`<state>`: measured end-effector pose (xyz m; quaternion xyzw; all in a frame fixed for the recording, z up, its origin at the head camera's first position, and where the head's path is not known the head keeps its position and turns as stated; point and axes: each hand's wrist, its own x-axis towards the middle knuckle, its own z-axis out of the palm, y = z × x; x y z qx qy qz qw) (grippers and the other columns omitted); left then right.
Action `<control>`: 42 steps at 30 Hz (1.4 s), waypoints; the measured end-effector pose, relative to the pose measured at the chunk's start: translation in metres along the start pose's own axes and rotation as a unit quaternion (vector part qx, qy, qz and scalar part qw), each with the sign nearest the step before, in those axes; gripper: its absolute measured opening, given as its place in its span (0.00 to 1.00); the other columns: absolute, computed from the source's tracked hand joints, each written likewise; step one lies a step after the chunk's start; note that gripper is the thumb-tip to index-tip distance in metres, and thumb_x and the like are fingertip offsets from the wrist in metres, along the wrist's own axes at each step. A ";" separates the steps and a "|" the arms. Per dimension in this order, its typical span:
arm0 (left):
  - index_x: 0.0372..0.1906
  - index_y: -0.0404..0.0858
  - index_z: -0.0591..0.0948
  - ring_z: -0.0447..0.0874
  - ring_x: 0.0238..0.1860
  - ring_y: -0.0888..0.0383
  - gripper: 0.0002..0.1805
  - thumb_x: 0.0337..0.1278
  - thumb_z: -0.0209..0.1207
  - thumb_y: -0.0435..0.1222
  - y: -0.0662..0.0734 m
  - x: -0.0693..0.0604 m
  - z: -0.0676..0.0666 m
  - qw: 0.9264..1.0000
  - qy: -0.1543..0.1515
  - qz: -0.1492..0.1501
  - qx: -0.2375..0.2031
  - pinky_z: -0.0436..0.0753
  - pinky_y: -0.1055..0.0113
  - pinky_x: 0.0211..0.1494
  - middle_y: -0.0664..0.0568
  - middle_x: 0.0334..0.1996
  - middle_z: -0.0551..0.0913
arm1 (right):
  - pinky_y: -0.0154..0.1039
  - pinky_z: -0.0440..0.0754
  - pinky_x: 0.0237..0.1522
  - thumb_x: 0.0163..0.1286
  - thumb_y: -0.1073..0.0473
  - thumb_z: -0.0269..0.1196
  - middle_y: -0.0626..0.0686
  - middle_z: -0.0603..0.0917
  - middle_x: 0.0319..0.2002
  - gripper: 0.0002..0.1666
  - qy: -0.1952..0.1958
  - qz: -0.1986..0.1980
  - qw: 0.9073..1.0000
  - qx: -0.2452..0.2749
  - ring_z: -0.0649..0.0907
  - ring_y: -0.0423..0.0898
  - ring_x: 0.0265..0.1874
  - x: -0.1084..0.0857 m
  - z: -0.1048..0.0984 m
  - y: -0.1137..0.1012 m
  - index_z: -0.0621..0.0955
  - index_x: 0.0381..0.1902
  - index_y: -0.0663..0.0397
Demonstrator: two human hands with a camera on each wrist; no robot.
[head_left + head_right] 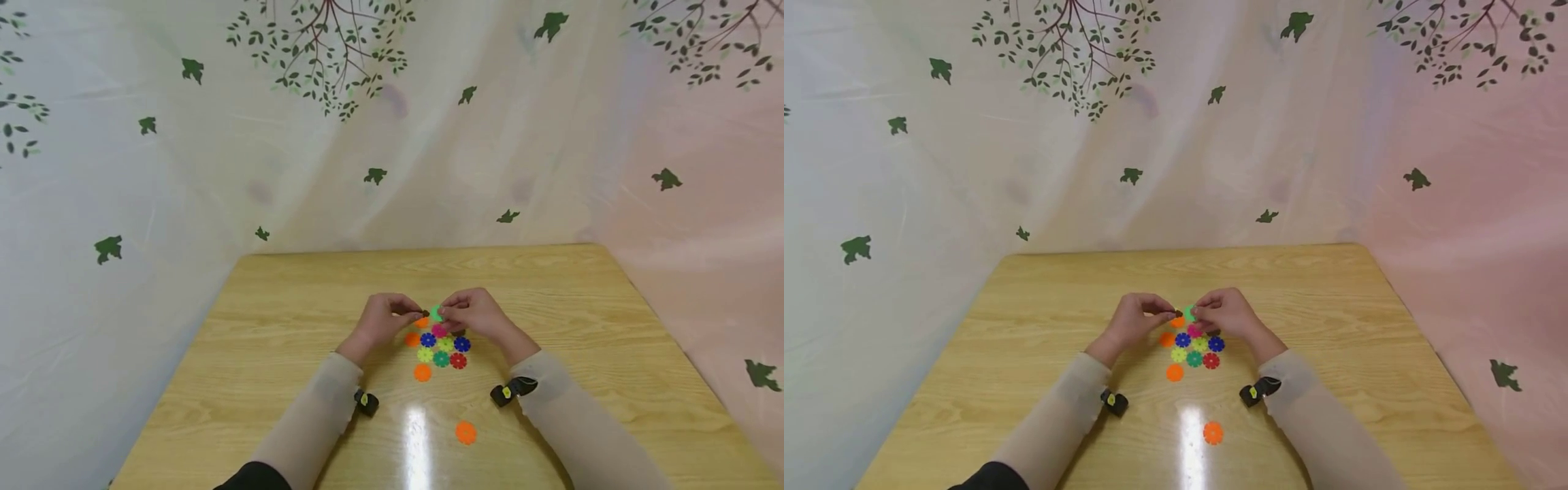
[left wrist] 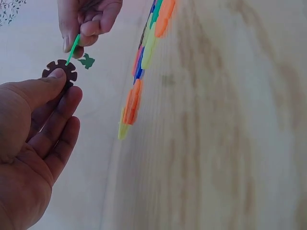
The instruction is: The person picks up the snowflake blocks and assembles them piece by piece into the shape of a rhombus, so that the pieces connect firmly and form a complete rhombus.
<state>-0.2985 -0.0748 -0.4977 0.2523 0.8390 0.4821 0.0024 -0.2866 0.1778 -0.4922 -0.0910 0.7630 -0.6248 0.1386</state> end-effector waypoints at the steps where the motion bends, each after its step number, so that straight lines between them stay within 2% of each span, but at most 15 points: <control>1: 0.40 0.46 0.92 0.89 0.38 0.65 0.03 0.65 0.72 0.38 0.001 0.000 0.001 1.000 -0.001 0.001 0.001 0.87 0.67 0.45 0.64 0.36 0.91 | 0.55 0.90 0.43 0.76 0.60 0.68 0.63 0.90 0.38 0.14 -0.001 0.000 1.000 0.007 0.91 0.62 0.38 0.001 0.001 0.001 0.85 0.49 0.69; 9: 0.39 0.45 0.92 0.89 0.39 0.65 0.02 0.66 0.71 0.37 0.003 0.002 0.002 1.000 0.002 0.004 -0.004 0.88 0.67 0.43 0.64 0.35 0.91 | 0.52 0.90 0.43 0.77 0.61 0.67 0.62 0.91 0.37 0.14 0.009 0.005 1.000 0.022 0.92 0.56 0.36 0.003 0.002 0.006 0.85 0.49 0.69; 17: 0.39 0.45 0.92 0.89 0.39 0.64 0.02 0.66 0.71 0.37 0.002 0.002 0.003 1.000 0.004 -0.003 -0.015 0.88 0.67 0.43 0.64 0.35 0.91 | 0.52 0.90 0.44 0.77 0.58 0.67 0.63 0.91 0.39 0.15 0.023 0.010 0.999 0.024 0.92 0.55 0.37 0.005 0.003 0.004 0.84 0.50 0.68; 28: 0.36 0.39 0.92 0.88 0.36 0.65 0.03 0.62 0.74 0.35 0.002 0.002 0.008 1.000 0.014 0.016 -0.001 0.87 0.69 0.41 0.62 0.31 0.90 | 0.52 0.90 0.43 0.76 0.66 0.65 0.63 0.90 0.36 0.10 0.001 0.013 0.998 0.064 0.92 0.53 0.36 0.004 0.006 0.004 0.81 0.46 0.71; 36: 0.34 0.39 0.91 0.89 0.35 0.63 0.02 0.60 0.75 0.33 -0.001 0.001 0.011 0.999 0.033 0.038 -0.006 0.88 0.68 0.41 0.59 0.30 0.90 | 0.52 0.90 0.44 0.77 0.68 0.63 0.69 0.89 0.40 0.08 -0.025 0.012 0.994 0.110 0.92 0.53 0.36 0.005 0.008 0.007 0.81 0.46 0.72; 39: 0.35 0.39 0.92 0.89 0.36 0.63 0.02 0.62 0.74 0.34 -0.001 0.000 0.007 0.999 0.032 0.030 -0.002 0.88 0.68 0.41 0.60 0.31 0.90 | 0.53 0.90 0.44 0.79 0.65 0.63 0.67 0.89 0.42 0.11 -0.033 0.012 0.997 0.072 0.92 0.55 0.37 0.006 0.003 0.007 0.82 0.49 0.71; 42: 0.36 0.39 0.92 0.88 0.36 0.63 0.04 0.63 0.74 0.36 -0.002 -0.001 0.003 0.999 0.042 0.015 -0.003 0.88 0.67 0.41 0.60 0.33 0.90 | 0.49 0.91 0.39 0.79 0.62 0.63 0.62 0.90 0.41 0.14 -0.010 -0.008 0.999 -0.032 0.90 0.55 0.35 0.006 -0.006 0.006 0.83 0.55 0.68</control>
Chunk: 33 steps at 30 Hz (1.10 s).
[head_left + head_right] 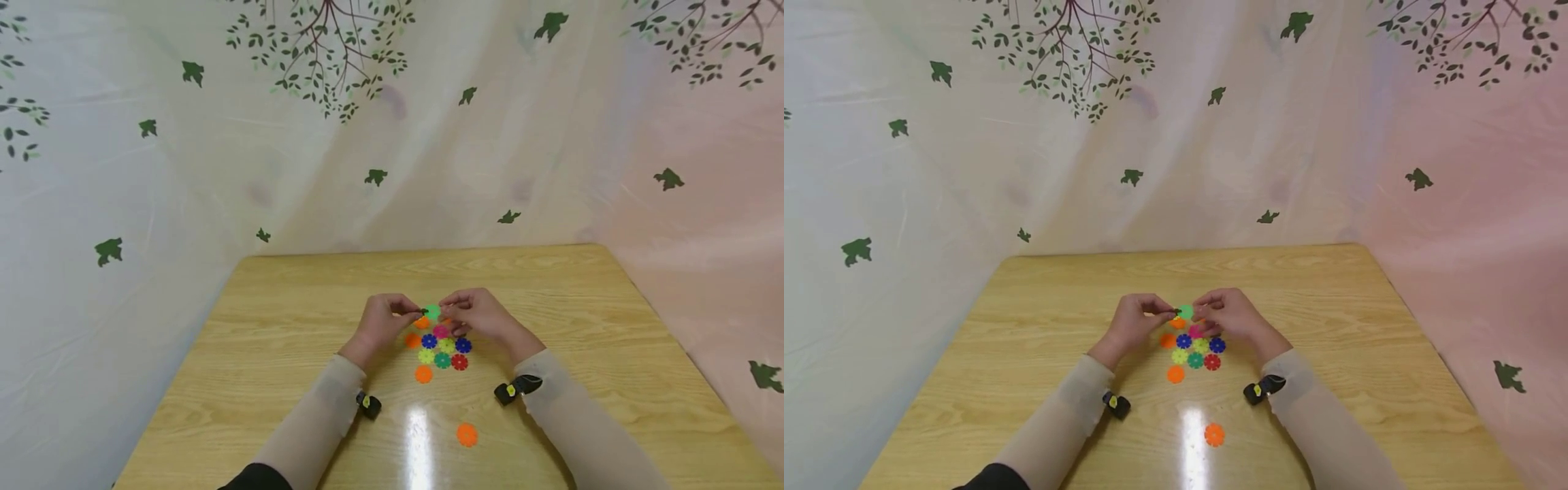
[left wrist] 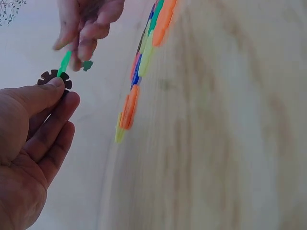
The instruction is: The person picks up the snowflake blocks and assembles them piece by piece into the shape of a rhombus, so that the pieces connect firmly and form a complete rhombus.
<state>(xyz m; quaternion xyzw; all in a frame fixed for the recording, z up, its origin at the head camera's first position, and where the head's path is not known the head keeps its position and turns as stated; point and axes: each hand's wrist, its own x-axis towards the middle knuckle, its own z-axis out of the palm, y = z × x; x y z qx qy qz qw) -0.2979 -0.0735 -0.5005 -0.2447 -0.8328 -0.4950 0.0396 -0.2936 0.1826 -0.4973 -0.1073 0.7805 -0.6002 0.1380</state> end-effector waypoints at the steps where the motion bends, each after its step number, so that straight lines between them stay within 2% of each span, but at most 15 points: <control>1: 0.36 0.39 0.92 0.88 0.36 0.63 0.04 0.63 0.73 0.36 0.000 0.001 -0.001 1.000 0.005 -0.006 0.000 0.88 0.68 0.41 0.60 0.33 0.90 | 0.47 0.90 0.36 0.79 0.61 0.63 0.61 0.90 0.41 0.15 0.013 -0.008 0.999 -0.044 0.89 0.55 0.34 -0.001 -0.005 0.000 0.84 0.56 0.66; 3: 0.37 0.38 0.91 0.88 0.36 0.63 0.05 0.62 0.74 0.36 -0.002 0.003 -0.002 1.000 0.010 -0.012 -0.002 0.88 0.68 0.40 0.60 0.33 0.90 | 0.45 0.88 0.31 0.78 0.62 0.65 0.57 0.88 0.40 0.14 0.041 -0.016 0.990 -0.131 0.87 0.53 0.32 -0.003 -0.013 0.000 0.85 0.56 0.63; 6: 0.37 0.38 0.91 0.88 0.35 0.63 0.05 0.63 0.73 0.36 -0.004 0.001 -0.003 1.000 0.011 -0.017 0.002 0.88 0.68 0.38 0.60 0.33 0.90 | 0.42 0.85 0.31 0.76 0.63 0.66 0.54 0.85 0.40 0.15 0.032 -0.009 0.976 -0.217 0.84 0.50 0.34 -0.005 -0.019 0.002 0.86 0.57 0.60; 9: 0.37 0.38 0.91 0.88 0.36 0.63 0.04 0.63 0.73 0.35 -0.005 0.001 -0.003 1.000 0.007 -0.012 0.003 0.87 0.68 0.38 0.59 0.33 0.90 | 0.40 0.82 0.32 0.75 0.63 0.67 0.52 0.84 0.38 0.20 -0.013 -0.003 0.967 -0.256 0.81 0.48 0.34 -0.005 -0.019 0.004 0.84 0.63 0.58; 12: 0.37 0.39 0.91 0.88 0.35 0.63 0.03 0.63 0.73 0.35 -0.005 0.000 -0.003 1.000 0.007 -0.010 0.003 0.87 0.68 0.38 0.60 0.33 0.90 | 0.38 0.76 0.29 0.76 0.61 0.66 0.50 0.82 0.32 0.22 -0.040 -0.001 0.958 -0.283 0.77 0.46 0.27 -0.003 -0.017 0.007 0.83 0.66 0.54; 15: 0.37 0.39 0.91 0.88 0.35 0.63 0.03 0.63 0.73 0.35 -0.003 -0.001 -0.002 1.000 0.007 -0.009 0.004 0.87 0.67 0.39 0.60 0.33 0.90 | 0.37 0.72 0.26 0.76 0.59 0.67 0.49 0.80 0.28 0.19 -0.034 -0.001 0.951 -0.309 0.73 0.44 0.23 -0.003 -0.014 0.009 0.86 0.62 0.51; 17: 0.37 0.39 0.91 0.88 0.36 0.62 0.04 0.64 0.73 0.36 -0.002 -0.002 -0.002 1.000 0.006 -0.010 0.005 0.87 0.67 0.39 0.60 0.34 0.90 | 0.38 0.73 0.26 0.75 0.59 0.68 0.49 0.80 0.28 0.16 -0.022 -0.004 0.948 -0.318 0.74 0.44 0.23 -0.003 -0.013 0.010 0.88 0.58 0.51; 21: 0.37 0.39 0.91 0.88 0.36 0.63 0.04 0.63 0.73 0.36 -0.002 -0.002 -0.001 1.000 0.004 -0.013 0.003 0.87 0.67 0.39 0.60 0.33 0.90 | 0.41 0.78 0.33 0.70 0.62 0.72 0.49 0.81 0.32 0.09 -0.004 -0.013 0.947 -0.321 0.78 0.46 0.29 -0.004 -0.011 0.009 0.88 0.47 0.53; 24: 0.37 0.38 0.91 0.88 0.36 0.63 0.04 0.64 0.73 0.36 -0.003 -0.002 -0.001 1.000 0.001 -0.014 0.002 0.87 0.67 0.39 0.60 0.33 0.90 | 0.43 0.79 0.37 0.68 0.64 0.72 0.50 0.80 0.33 0.07 0.001 -0.018 0.950 -0.311 0.78 0.48 0.32 -0.005 -0.011 0.010 0.85 0.41 0.53; 29: 0.38 0.40 0.91 0.88 0.36 0.64 0.04 0.64 0.72 0.36 -0.002 -0.003 -0.001 1.000 0.002 -0.014 0.005 0.88 0.68 0.41 0.61 0.34 0.90 | 0.42 0.80 0.36 0.69 0.69 0.69 0.50 0.81 0.33 0.07 0.008 -0.030 0.959 -0.281 0.78 0.48 0.32 -0.005 -0.013 0.010 0.85 0.41 0.52; 33: 0.38 0.42 0.92 0.88 0.37 0.64 0.02 0.65 0.71 0.36 -0.003 -0.003 -0.001 1.000 0.002 -0.017 0.003 0.88 0.68 0.42 0.61 0.34 0.90 | 0.40 0.83 0.35 0.70 0.66 0.69 0.49 0.85 0.34 0.05 0.032 -0.032 0.966 -0.254 0.81 0.47 0.32 -0.005 -0.014 0.006 0.88 0.42 0.54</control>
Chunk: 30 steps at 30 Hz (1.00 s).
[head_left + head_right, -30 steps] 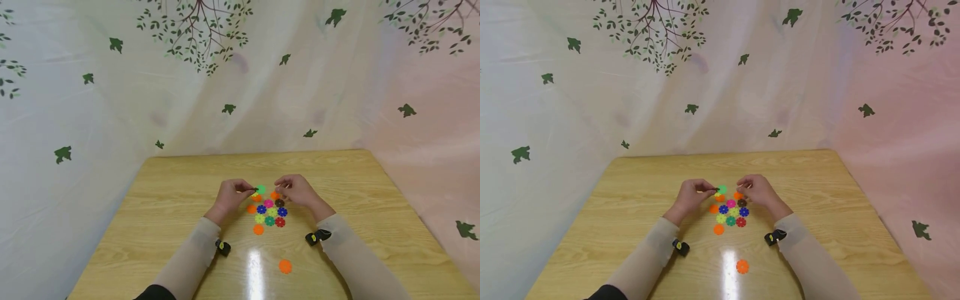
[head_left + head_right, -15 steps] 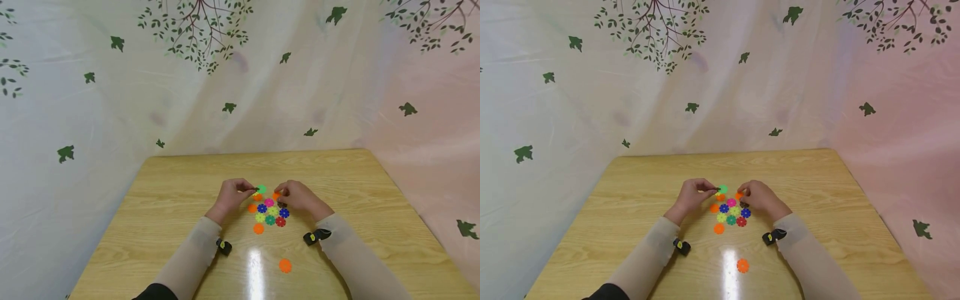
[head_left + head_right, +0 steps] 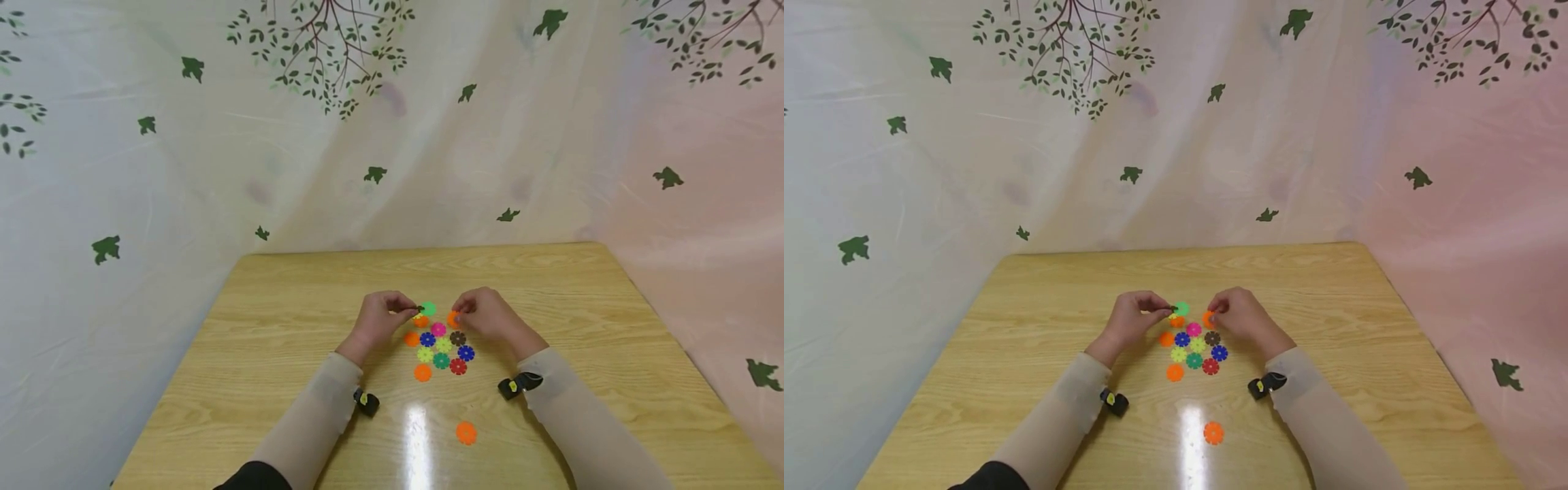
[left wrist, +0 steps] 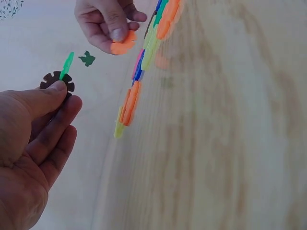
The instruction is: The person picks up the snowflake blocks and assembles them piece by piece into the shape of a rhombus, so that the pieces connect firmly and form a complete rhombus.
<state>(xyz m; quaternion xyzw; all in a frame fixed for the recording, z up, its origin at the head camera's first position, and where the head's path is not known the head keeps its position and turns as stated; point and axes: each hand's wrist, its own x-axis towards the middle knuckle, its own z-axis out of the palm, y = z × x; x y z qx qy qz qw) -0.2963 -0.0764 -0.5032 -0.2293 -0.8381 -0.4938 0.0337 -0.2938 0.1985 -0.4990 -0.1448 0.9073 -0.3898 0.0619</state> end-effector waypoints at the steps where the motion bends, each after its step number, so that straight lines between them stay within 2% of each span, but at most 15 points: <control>1: 0.38 0.42 0.92 0.89 0.37 0.64 0.02 0.65 0.71 0.35 0.000 0.000 0.000 1.000 0.000 -0.002 -0.001 0.88 0.68 0.42 0.61 0.35 0.91 | 0.40 0.84 0.35 0.71 0.65 0.69 0.49 0.86 0.34 0.05 0.007 0.002 1.000 0.013 0.82 0.47 0.33 0.000 -0.001 -0.001 0.89 0.43 0.54; 8: 0.39 0.42 0.92 0.90 0.39 0.61 0.02 0.65 0.70 0.33 0.001 0.001 0.000 0.999 0.001 -0.023 -0.037 0.88 0.68 0.44 0.58 0.37 0.91 | 0.46 0.88 0.37 0.73 0.60 0.71 0.48 0.89 0.37 0.04 0.039 -0.016 0.995 0.089 0.87 0.50 0.35 0.001 -0.001 -0.005 0.90 0.43 0.49; 16: 0.39 0.43 0.92 0.90 0.39 0.60 0.02 0.65 0.70 0.33 -0.002 -0.002 0.002 0.998 -0.001 -0.040 -0.051 0.89 0.67 0.45 0.58 0.37 0.91 | 0.54 0.88 0.40 0.72 0.58 0.72 0.49 0.90 0.37 0.04 0.041 -0.028 0.989 0.136 0.88 0.53 0.37 0.001 0.005 -0.006 0.91 0.42 0.49; 22: 0.39 0.44 0.92 0.90 0.38 0.62 0.02 0.65 0.70 0.34 -0.004 -0.003 0.003 0.998 -0.001 -0.033 -0.047 0.88 0.67 0.46 0.59 0.37 0.91 | 0.54 0.89 0.41 0.72 0.58 0.72 0.49 0.90 0.37 0.03 0.038 -0.034 0.989 0.137 0.88 0.54 0.38 0.000 0.007 -0.009 0.91 0.41 0.49; 30: 0.39 0.44 0.91 0.90 0.38 0.62 0.03 0.66 0.70 0.34 -0.001 -0.002 0.004 0.998 -0.006 -0.028 -0.054 0.88 0.67 0.46 0.60 0.38 0.91 | 0.49 0.88 0.39 0.72 0.57 0.72 0.47 0.90 0.37 0.03 0.044 -0.037 0.991 0.120 0.88 0.51 0.37 0.001 0.009 -0.010 0.91 0.41 0.46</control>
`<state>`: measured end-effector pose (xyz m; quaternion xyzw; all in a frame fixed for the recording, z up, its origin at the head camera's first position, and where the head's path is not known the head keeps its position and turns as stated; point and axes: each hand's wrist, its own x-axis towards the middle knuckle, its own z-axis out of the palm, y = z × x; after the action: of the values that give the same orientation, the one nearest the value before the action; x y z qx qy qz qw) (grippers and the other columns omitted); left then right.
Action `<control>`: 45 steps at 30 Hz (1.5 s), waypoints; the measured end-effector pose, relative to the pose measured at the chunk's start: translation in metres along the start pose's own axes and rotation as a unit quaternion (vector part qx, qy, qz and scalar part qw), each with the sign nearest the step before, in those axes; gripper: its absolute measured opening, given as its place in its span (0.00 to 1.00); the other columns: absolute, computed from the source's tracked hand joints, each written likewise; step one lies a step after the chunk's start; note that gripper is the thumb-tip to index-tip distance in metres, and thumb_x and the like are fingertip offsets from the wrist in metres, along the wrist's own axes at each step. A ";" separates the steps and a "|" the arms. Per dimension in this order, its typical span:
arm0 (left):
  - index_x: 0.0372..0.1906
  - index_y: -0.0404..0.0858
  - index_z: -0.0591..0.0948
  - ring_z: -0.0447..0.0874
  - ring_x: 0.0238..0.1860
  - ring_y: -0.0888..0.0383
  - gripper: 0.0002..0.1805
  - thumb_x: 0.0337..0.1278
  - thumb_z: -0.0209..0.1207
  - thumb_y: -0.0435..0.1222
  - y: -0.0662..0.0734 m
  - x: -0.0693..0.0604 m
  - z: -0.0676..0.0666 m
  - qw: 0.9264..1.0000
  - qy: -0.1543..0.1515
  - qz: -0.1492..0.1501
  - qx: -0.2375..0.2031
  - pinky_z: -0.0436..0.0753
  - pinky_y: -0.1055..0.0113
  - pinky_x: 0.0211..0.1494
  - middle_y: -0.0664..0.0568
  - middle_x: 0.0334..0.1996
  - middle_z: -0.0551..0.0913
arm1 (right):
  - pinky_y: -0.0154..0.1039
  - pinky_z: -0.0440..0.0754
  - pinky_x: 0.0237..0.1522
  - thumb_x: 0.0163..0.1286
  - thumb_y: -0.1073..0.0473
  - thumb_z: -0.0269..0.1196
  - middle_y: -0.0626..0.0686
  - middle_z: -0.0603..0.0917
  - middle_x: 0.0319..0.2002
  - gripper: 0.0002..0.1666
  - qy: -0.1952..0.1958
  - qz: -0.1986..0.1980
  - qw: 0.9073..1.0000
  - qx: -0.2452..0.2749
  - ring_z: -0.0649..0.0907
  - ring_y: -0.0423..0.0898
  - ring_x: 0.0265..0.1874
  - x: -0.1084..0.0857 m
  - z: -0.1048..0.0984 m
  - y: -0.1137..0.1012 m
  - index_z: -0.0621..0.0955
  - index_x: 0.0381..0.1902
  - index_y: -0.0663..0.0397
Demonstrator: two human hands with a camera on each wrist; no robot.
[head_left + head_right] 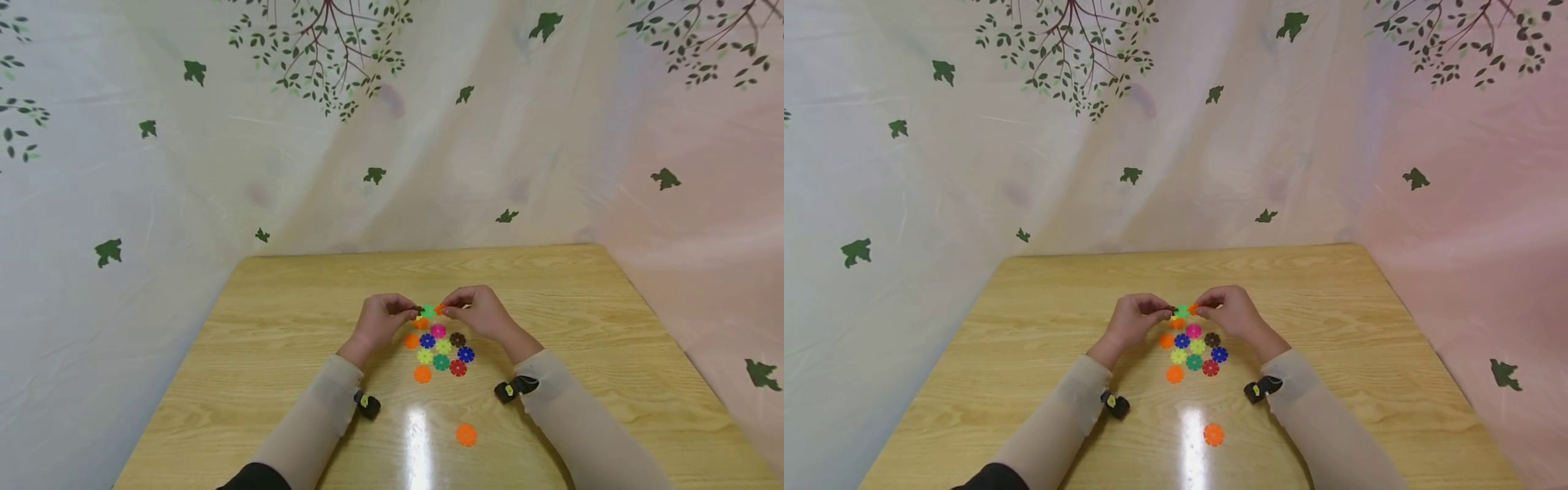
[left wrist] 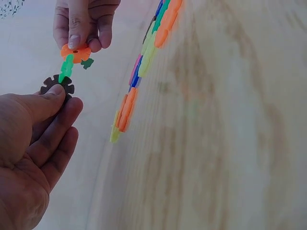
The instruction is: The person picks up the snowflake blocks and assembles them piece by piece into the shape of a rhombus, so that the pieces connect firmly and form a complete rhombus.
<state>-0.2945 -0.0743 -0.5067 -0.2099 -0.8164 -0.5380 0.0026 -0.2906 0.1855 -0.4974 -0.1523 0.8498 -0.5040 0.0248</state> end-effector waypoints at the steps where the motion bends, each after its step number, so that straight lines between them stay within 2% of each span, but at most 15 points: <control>1: 0.39 0.44 0.91 0.90 0.38 0.62 0.02 0.66 0.69 0.34 0.000 0.000 0.000 1.000 0.001 0.003 0.002 0.88 0.67 0.46 0.60 0.38 0.91 | 0.48 0.88 0.38 0.72 0.57 0.72 0.47 0.90 0.36 0.03 0.002 0.000 1.000 -0.003 0.88 0.51 0.37 0.000 0.000 0.000 0.91 0.40 0.46; 9: 0.38 0.43 0.91 0.89 0.37 0.64 0.02 0.66 0.69 0.34 0.002 -0.001 0.003 0.999 0.009 0.012 0.031 0.88 0.67 0.46 0.56 0.37 0.92 | 0.46 0.87 0.38 0.70 0.58 0.74 0.45 0.90 0.34 0.02 0.012 0.000 1.000 -0.022 0.86 0.49 0.36 -0.003 0.003 -0.003 0.92 0.39 0.47; 18: 0.37 0.41 0.91 0.89 0.35 0.64 0.02 0.66 0.70 0.32 0.000 0.000 0.007 0.999 0.003 0.016 0.047 0.88 0.67 0.45 0.62 0.33 0.90 | 0.45 0.87 0.37 0.70 0.59 0.73 0.44 0.90 0.33 0.02 0.020 -0.020 0.999 -0.035 0.86 0.48 0.35 -0.004 0.005 -0.006 0.92 0.38 0.50; 22: 0.38 0.42 0.90 0.89 0.36 0.64 0.01 0.66 0.70 0.33 -0.001 0.000 0.004 0.999 0.005 0.015 0.049 0.88 0.66 0.46 0.61 0.34 0.90 | 0.44 0.88 0.40 0.71 0.59 0.73 0.46 0.90 0.37 0.05 0.013 -0.011 0.999 -0.031 0.86 0.49 0.38 -0.003 0.005 -0.006 0.91 0.43 0.51; 27: 0.39 0.43 0.90 0.89 0.38 0.62 0.02 0.65 0.71 0.32 0.001 0.001 -0.001 0.999 0.013 0.003 0.043 0.88 0.66 0.45 0.59 0.36 0.91 | 0.43 0.88 0.41 0.71 0.61 0.72 0.51 0.88 0.45 0.19 -0.023 0.001 0.998 -0.051 0.86 0.49 0.41 -0.001 0.004 -0.005 0.86 0.58 0.59; 33: 0.39 0.44 0.90 0.89 0.39 0.61 0.03 0.65 0.71 0.32 0.001 0.001 -0.003 0.999 0.009 0.004 0.041 0.88 0.66 0.45 0.58 0.38 0.91 | 0.40 0.84 0.35 0.74 0.60 0.69 0.49 0.86 0.37 0.16 -0.123 0.030 0.987 -0.103 0.83 0.45 0.32 -0.001 0.005 0.003 0.87 0.57 0.57; 35: 0.39 0.44 0.90 0.89 0.39 0.61 0.03 0.66 0.70 0.33 0.001 0.001 -0.003 0.999 0.009 0.010 0.040 0.88 0.66 0.45 0.57 0.37 0.91 | 0.40 0.83 0.35 0.74 0.59 0.70 0.48 0.84 0.35 0.17 -0.142 0.030 0.984 -0.108 0.82 0.45 0.30 -0.001 0.008 0.005 0.88 0.58 0.55; 41: 0.39 0.43 0.90 0.89 0.39 0.61 0.02 0.67 0.70 0.33 -0.001 0.002 -0.002 0.999 0.007 0.013 0.035 0.88 0.66 0.44 0.58 0.37 0.91 | 0.42 0.81 0.38 0.71 0.58 0.73 0.47 0.82 0.32 0.13 -0.140 0.019 0.983 -0.117 0.79 0.46 0.30 0.000 0.013 0.008 0.89 0.52 0.53; 45: 0.39 0.43 0.90 0.89 0.39 0.62 0.02 0.67 0.69 0.33 -0.002 0.002 -0.002 0.999 0.006 0.009 0.032 0.88 0.66 0.43 0.58 0.37 0.91 | 0.42 0.83 0.41 0.69 0.60 0.74 0.48 0.84 0.36 0.13 -0.139 0.025 0.984 -0.110 0.80 0.46 0.34 0.001 0.011 0.008 0.88 0.49 0.56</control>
<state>-0.2972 -0.0766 -0.5075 -0.2132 -0.8315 -0.5125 0.0193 -0.2917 0.1796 -0.5098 -0.2018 0.8919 -0.3801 0.1386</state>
